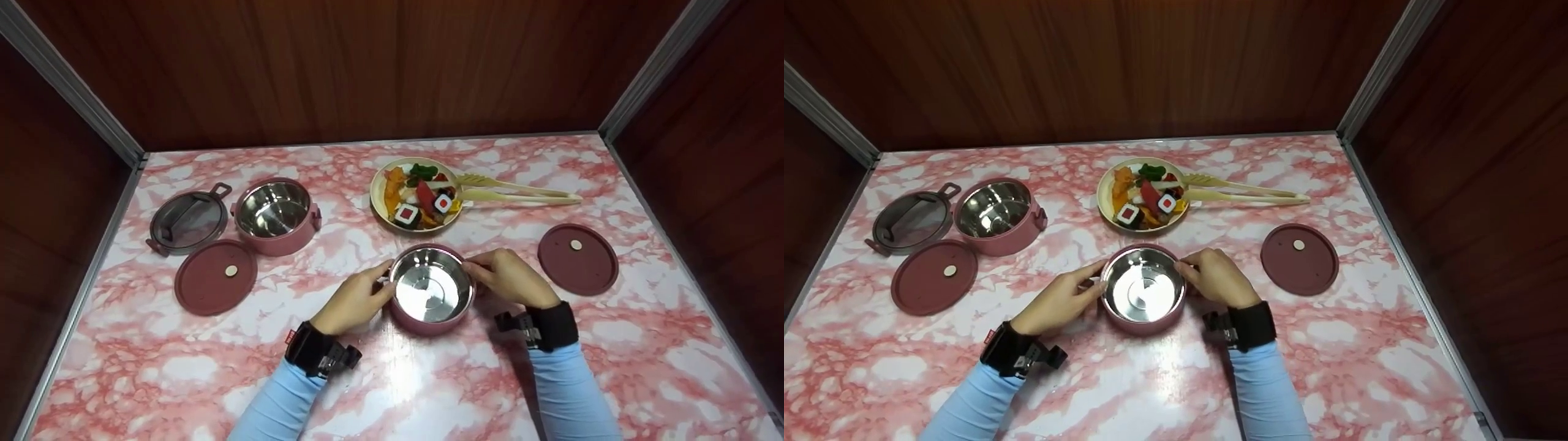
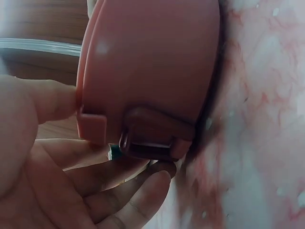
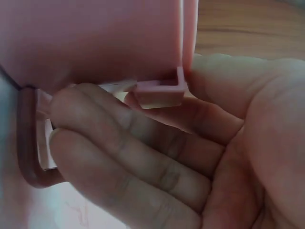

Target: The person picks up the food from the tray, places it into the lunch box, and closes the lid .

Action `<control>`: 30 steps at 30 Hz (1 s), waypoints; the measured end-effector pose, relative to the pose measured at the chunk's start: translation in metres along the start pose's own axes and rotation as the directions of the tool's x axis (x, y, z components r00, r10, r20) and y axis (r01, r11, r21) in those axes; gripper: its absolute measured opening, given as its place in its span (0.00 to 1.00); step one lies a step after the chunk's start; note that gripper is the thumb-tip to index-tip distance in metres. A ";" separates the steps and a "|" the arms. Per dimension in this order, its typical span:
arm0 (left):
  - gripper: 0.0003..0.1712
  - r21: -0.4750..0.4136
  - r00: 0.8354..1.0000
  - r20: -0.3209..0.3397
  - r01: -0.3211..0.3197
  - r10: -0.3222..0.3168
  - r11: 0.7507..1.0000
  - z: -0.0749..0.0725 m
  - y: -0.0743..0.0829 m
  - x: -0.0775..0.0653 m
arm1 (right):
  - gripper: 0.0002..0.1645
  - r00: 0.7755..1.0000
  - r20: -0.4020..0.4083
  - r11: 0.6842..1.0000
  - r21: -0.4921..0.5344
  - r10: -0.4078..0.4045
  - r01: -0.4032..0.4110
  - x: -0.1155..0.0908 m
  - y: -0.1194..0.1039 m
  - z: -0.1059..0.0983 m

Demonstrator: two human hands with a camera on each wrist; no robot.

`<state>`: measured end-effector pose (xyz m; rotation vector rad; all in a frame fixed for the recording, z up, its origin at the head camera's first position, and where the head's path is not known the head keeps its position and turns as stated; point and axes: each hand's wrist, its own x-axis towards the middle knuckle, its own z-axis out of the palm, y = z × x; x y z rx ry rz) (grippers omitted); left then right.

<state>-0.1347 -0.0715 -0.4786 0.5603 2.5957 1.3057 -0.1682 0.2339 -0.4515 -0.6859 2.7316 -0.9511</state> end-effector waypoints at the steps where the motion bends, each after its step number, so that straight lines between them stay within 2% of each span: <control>1: 0.33 -0.004 1.000 -0.001 0.009 -0.009 1.000 -0.002 -0.001 0.000 | 0.16 1.000 -0.002 1.000 0.007 -0.003 0.003 0.001 -0.001 0.002; 7: 0.31 -0.026 0.998 -0.023 0.062 -0.063 0.998 -0.012 -0.006 0.001 | 0.17 0.998 -0.057 1.000 0.011 -0.024 0.024 0.010 -0.005 0.016; 15: 0.29 -0.002 0.995 -0.081 0.056 -0.056 0.998 -0.020 -0.009 0.001 | 0.16 0.995 -0.094 0.999 0.019 -0.024 0.026 0.015 -0.011 0.025; 27: 0.29 -0.051 0.995 -0.063 0.072 -0.076 0.996 -0.019 -0.009 0.000 | 0.16 0.997 -0.081 1.000 0.018 -0.015 0.017 0.013 -0.010 0.024; 30: 0.29 -0.055 0.995 -0.056 0.078 -0.081 0.995 -0.021 -0.007 0.002 | 0.15 0.998 -0.063 0.999 0.028 0.023 -0.021 0.013 -0.006 0.011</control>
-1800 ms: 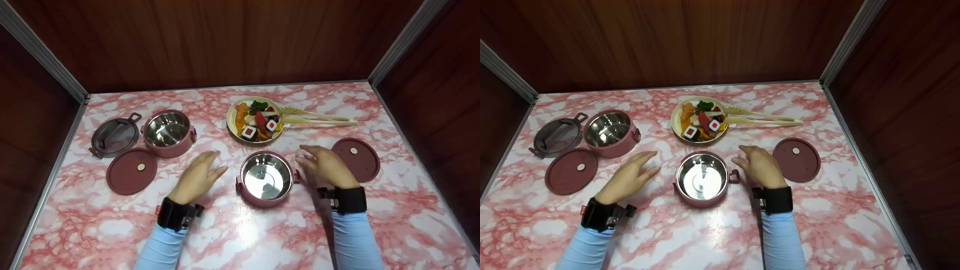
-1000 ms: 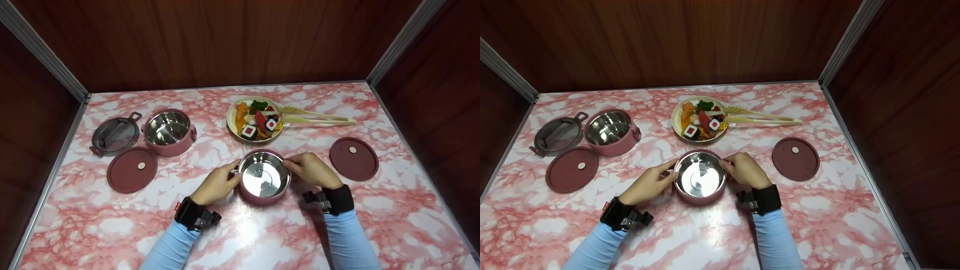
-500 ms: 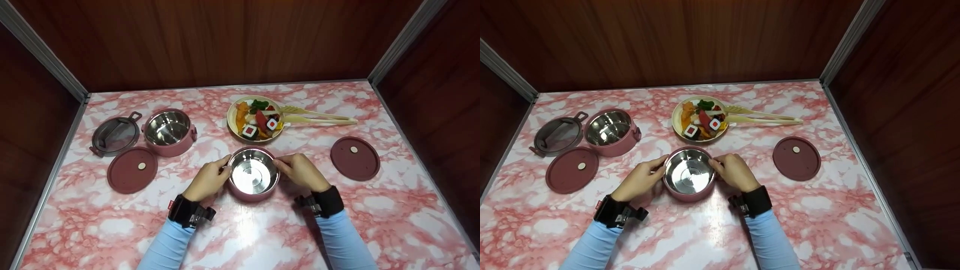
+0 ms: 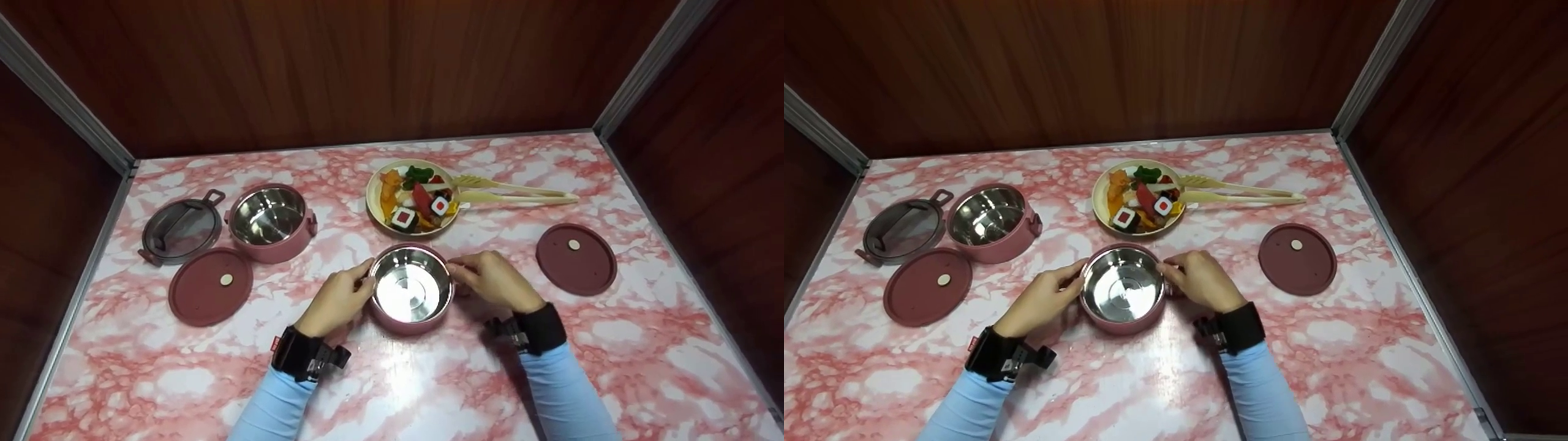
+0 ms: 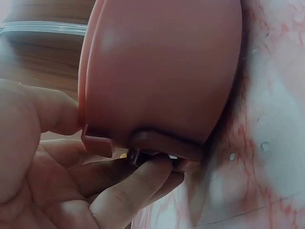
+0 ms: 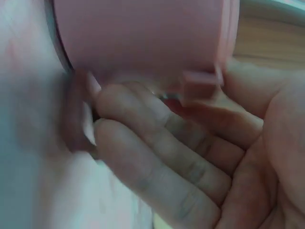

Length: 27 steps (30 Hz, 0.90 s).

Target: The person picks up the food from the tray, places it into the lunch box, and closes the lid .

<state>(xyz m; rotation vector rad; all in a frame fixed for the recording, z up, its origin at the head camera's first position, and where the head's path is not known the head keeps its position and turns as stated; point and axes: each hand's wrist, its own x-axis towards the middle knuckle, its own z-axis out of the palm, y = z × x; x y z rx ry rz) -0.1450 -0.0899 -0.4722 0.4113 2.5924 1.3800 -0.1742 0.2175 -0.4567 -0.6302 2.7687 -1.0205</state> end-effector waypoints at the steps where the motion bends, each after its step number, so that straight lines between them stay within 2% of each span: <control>1: 0.29 -0.004 1.000 0.001 0.004 -0.004 1.000 0.000 0.000 -0.001 | 0.15 1.000 0.004 1.000 0.001 0.031 -0.031 0.001 0.002 -0.006; 4: 0.29 -0.010 1.000 -0.003 0.003 -0.003 1.000 -0.001 0.000 -0.001 | 0.15 0.992 -0.021 0.992 0.004 0.124 -0.124 0.011 0.016 -0.032; 7: 0.30 -0.021 1.000 0.011 0.008 -0.008 1.000 -0.001 0.000 -0.001 | 0.17 0.984 -0.086 0.984 -0.073 0.158 -0.164 0.029 0.037 -0.064; 10: 0.29 0.000 1.000 0.014 0.004 -0.004 1.000 0.000 -0.001 -0.002 | 0.25 0.982 -0.128 0.962 -0.218 0.142 -0.168 0.051 0.061 -0.090; 13: 0.28 0.041 0.999 -0.004 -0.032 0.032 0.999 0.000 -0.002 -0.003 | 0.35 0.984 -0.085 0.921 -0.346 0.159 -0.179 0.068 0.083 -0.107; 15: 0.27 0.069 0.998 -0.018 -0.055 0.057 0.996 0.001 -0.002 -0.003 | 0.40 0.980 -0.028 0.891 -0.412 0.198 -0.191 0.075 0.096 -0.114; 18: 0.27 0.045 0.999 -0.005 -0.037 0.038 0.998 0.001 -0.001 -0.003 | 0.39 0.964 0.047 0.868 -0.448 0.261 -0.213 0.081 0.109 -0.119; 21: 0.28 0.013 1.000 0.013 -0.010 0.009 1.000 0.001 -0.001 -0.003 | 0.36 0.952 0.074 0.869 -0.435 0.296 -0.236 0.084 0.117 -0.121; 27: 0.29 0.037 1.000 0.011 0.002 -0.002 0.999 -0.001 -0.002 -0.003 | 0.21 0.962 0.064 0.890 -0.400 0.266 -0.220 0.090 0.121 -0.120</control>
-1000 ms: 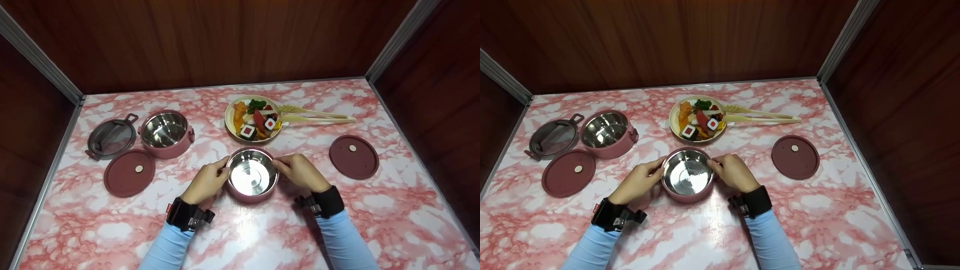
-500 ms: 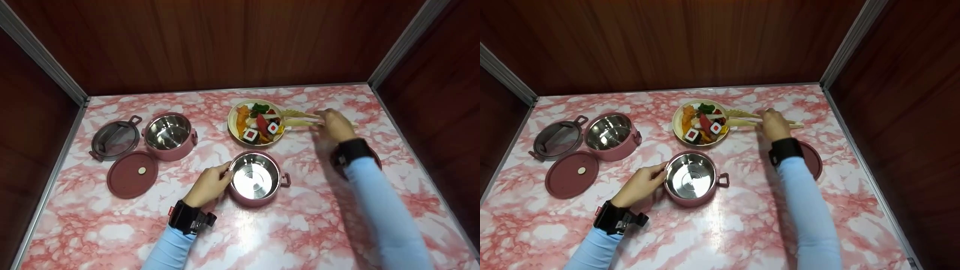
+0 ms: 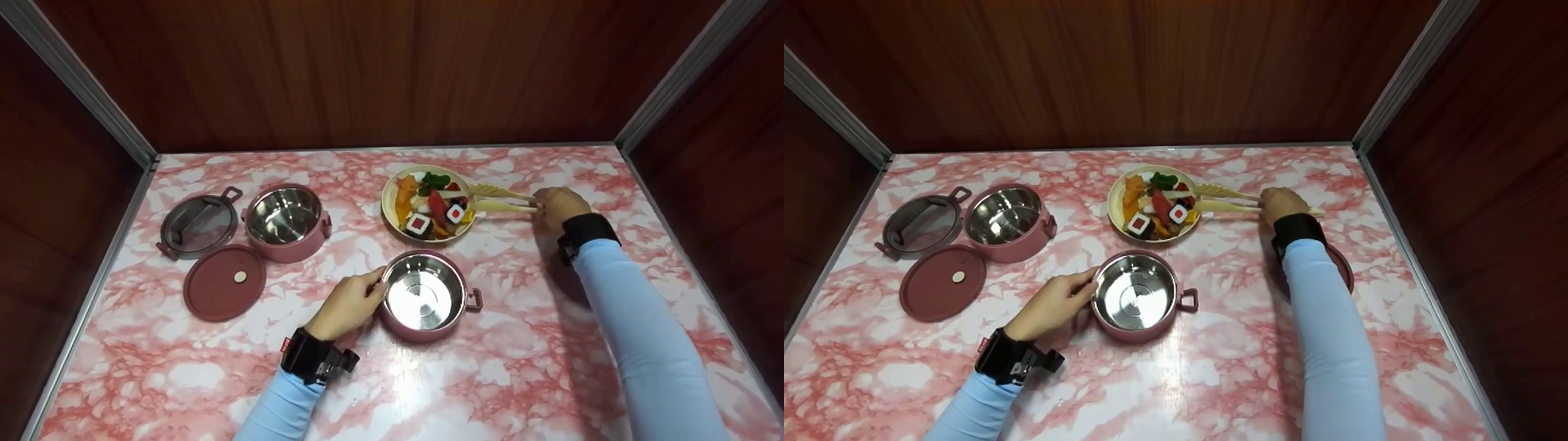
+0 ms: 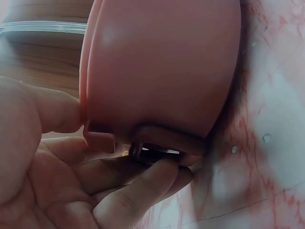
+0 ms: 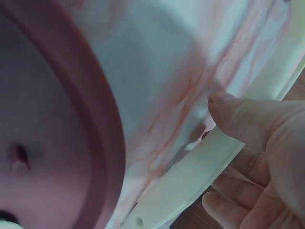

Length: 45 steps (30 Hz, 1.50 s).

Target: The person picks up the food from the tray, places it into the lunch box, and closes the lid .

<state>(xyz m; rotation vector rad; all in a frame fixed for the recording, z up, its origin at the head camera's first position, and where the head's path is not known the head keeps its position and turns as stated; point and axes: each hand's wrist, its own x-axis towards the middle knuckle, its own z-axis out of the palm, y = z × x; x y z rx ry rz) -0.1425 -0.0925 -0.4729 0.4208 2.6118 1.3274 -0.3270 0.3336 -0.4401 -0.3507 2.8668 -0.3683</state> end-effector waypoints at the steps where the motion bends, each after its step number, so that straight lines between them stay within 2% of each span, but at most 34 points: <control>1: 0.28 0.009 1.000 -0.001 -0.006 0.006 1.000 0.001 0.000 0.000 | 0.20 1.000 0.000 1.000 0.003 -0.008 0.008 -0.001 0.000 -0.001; 6: 0.28 0.048 1.000 -0.010 -0.008 0.008 0.999 0.003 0.000 0.001 | 0.25 1.000 0.016 1.000 0.001 -0.014 0.014 -0.007 -0.005 -0.014; 8: 0.28 0.058 1.000 -0.020 -0.013 0.015 0.998 0.004 0.000 0.001 | 0.27 1.000 -0.003 1.000 0.007 -0.002 0.002 -0.013 -0.009 -0.021; 11: 0.28 0.070 0.999 -0.034 -0.025 0.027 0.997 0.005 0.000 0.001 | 0.26 0.993 -0.118 0.999 0.032 0.010 -0.007 -0.030 -0.020 -0.028; 15: 0.27 0.084 0.998 -0.047 -0.035 0.039 0.996 0.006 0.000 0.002 | 0.26 0.947 -0.322 0.996 0.093 0.022 0.009 -0.063 -0.045 -0.022; 18: 0.26 0.090 0.998 -0.052 -0.038 0.042 0.995 0.007 0.000 0.002 | 0.31 0.923 -0.381 0.988 0.157 0.062 -0.002 -0.089 -0.066 -0.005; 21: 0.26 0.093 0.998 -0.053 -0.035 0.040 0.995 0.008 0.001 0.001 | 0.33 0.924 -0.371 0.981 0.193 0.094 -0.022 -0.110 -0.081 0.012; 26: 0.26 0.099 0.997 -0.061 -0.040 0.046 0.994 0.009 0.004 0.000 | 0.30 0.916 -0.399 0.996 0.093 0.049 -0.013 -0.125 -0.089 0.031; 30: 0.27 0.097 0.997 -0.057 -0.037 0.043 0.995 0.006 0.005 -0.001 | 0.28 0.901 -0.433 0.999 0.048 0.027 -0.007 -0.126 -0.089 0.035; 36: 0.28 0.093 0.999 -0.043 0.001 0.003 0.996 -0.001 0.006 -0.003 | 0.28 0.896 -0.443 0.999 0.034 0.007 0.009 -0.124 -0.092 0.037; 40: 0.28 0.086 0.999 -0.035 0.003 0.000 0.996 -0.002 0.005 -0.002 | 0.27 0.888 -0.460 0.999 0.035 -0.015 0.035 -0.123 -0.094 0.036; 45: 0.28 0.090 0.999 -0.035 -0.017 0.020 0.996 0.003 0.002 0.000 | 0.20 0.908 -0.415 0.990 0.092 -0.061 0.108 -0.124 -0.092 0.038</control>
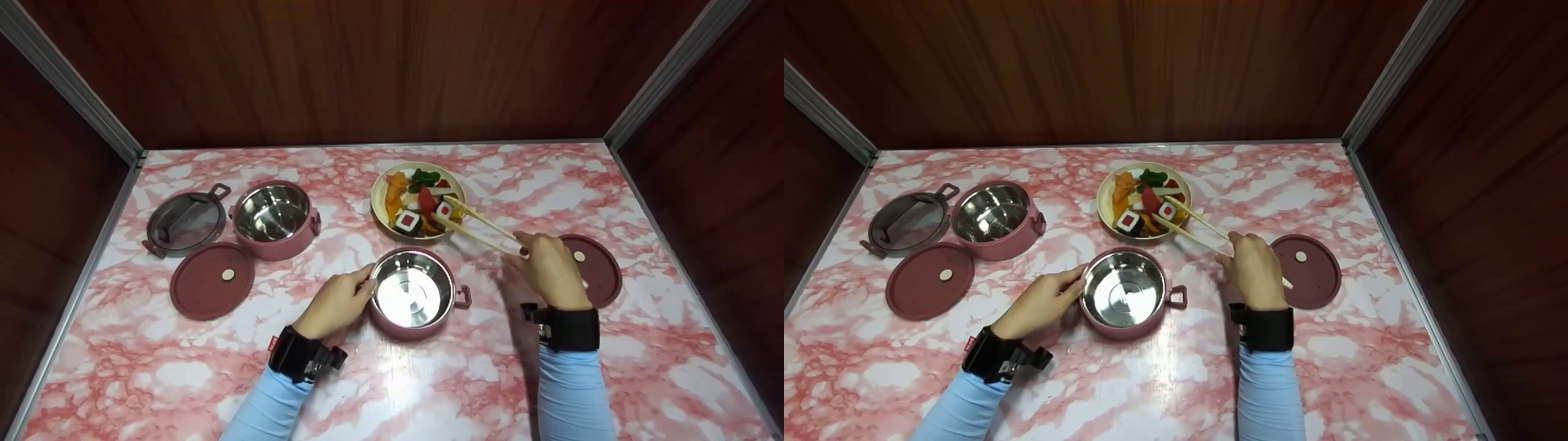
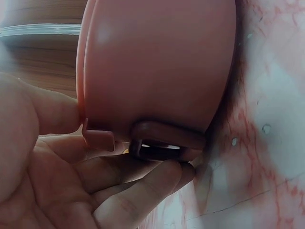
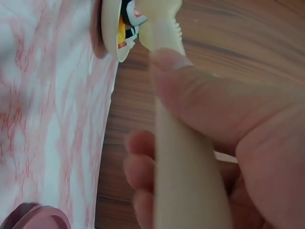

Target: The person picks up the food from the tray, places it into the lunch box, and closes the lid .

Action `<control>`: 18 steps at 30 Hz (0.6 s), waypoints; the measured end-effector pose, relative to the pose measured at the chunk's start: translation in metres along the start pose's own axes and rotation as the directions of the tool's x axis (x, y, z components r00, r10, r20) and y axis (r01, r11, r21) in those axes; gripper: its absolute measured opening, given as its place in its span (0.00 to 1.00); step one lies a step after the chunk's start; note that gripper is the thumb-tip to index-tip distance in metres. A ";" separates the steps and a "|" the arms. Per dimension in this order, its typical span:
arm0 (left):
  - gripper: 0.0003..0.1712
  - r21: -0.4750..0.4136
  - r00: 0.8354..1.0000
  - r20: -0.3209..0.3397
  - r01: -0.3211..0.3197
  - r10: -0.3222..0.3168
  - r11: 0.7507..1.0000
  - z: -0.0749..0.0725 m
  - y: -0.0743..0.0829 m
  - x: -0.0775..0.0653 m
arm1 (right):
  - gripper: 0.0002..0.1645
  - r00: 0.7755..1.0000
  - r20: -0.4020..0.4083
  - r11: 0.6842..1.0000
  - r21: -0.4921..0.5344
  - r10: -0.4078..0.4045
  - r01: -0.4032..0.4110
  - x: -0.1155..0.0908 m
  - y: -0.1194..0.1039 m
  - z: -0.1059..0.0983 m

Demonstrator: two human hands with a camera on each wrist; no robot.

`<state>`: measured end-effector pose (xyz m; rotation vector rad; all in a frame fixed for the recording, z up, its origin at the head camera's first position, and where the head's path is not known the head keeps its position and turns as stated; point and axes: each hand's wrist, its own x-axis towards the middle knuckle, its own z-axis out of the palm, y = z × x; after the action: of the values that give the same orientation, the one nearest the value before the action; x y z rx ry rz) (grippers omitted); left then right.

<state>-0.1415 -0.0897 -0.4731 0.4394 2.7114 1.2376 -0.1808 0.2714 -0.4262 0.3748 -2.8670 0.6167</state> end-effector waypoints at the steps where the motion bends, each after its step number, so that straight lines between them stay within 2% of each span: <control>1: 0.28 0.001 1.000 0.001 0.000 0.000 1.000 0.001 -0.001 0.000 | 0.18 1.000 0.013 1.000 0.009 -0.008 0.008 -0.001 0.000 0.001; 3: 0.28 0.003 1.000 0.001 0.003 -0.003 1.000 0.002 -0.001 -0.001 | 0.16 0.999 0.035 1.000 0.006 -0.023 0.023 -0.002 0.001 0.002; 5: 0.28 -0.004 1.000 0.004 0.005 -0.005 1.000 0.003 -0.001 -0.002 | 0.17 0.999 0.034 0.999 -0.039 -0.031 0.032 -0.003 0.003 0.002; 8: 0.28 0.001 1.000 0.000 0.003 -0.003 1.000 0.002 0.001 -0.001 | 0.21 0.999 0.016 0.993 -0.110 -0.034 0.036 -0.003 0.004 0.001; 12: 0.28 0.009 1.000 -0.002 0.006 -0.006 1.000 0.000 0.001 -0.001 | 0.20 0.998 -0.023 0.982 -0.184 -0.053 0.048 -0.003 0.007 -0.001; 15: 0.29 0.003 1.000 0.012 0.019 -0.019 1.000 -0.001 0.001 0.000 | 0.17 0.996 -0.043 0.974 -0.216 -0.083 0.071 -0.003 0.009 -0.002; 18: 0.29 0.005 0.999 0.023 0.024 -0.024 1.000 -0.002 0.002 0.000 | 0.19 0.994 -0.054 0.973 -0.213 -0.100 0.086 -0.004 0.011 -0.004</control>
<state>-0.1421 -0.0902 -0.4702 0.4175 2.6933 1.2124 -0.1802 0.2839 -0.4279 0.4435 -2.7976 0.2985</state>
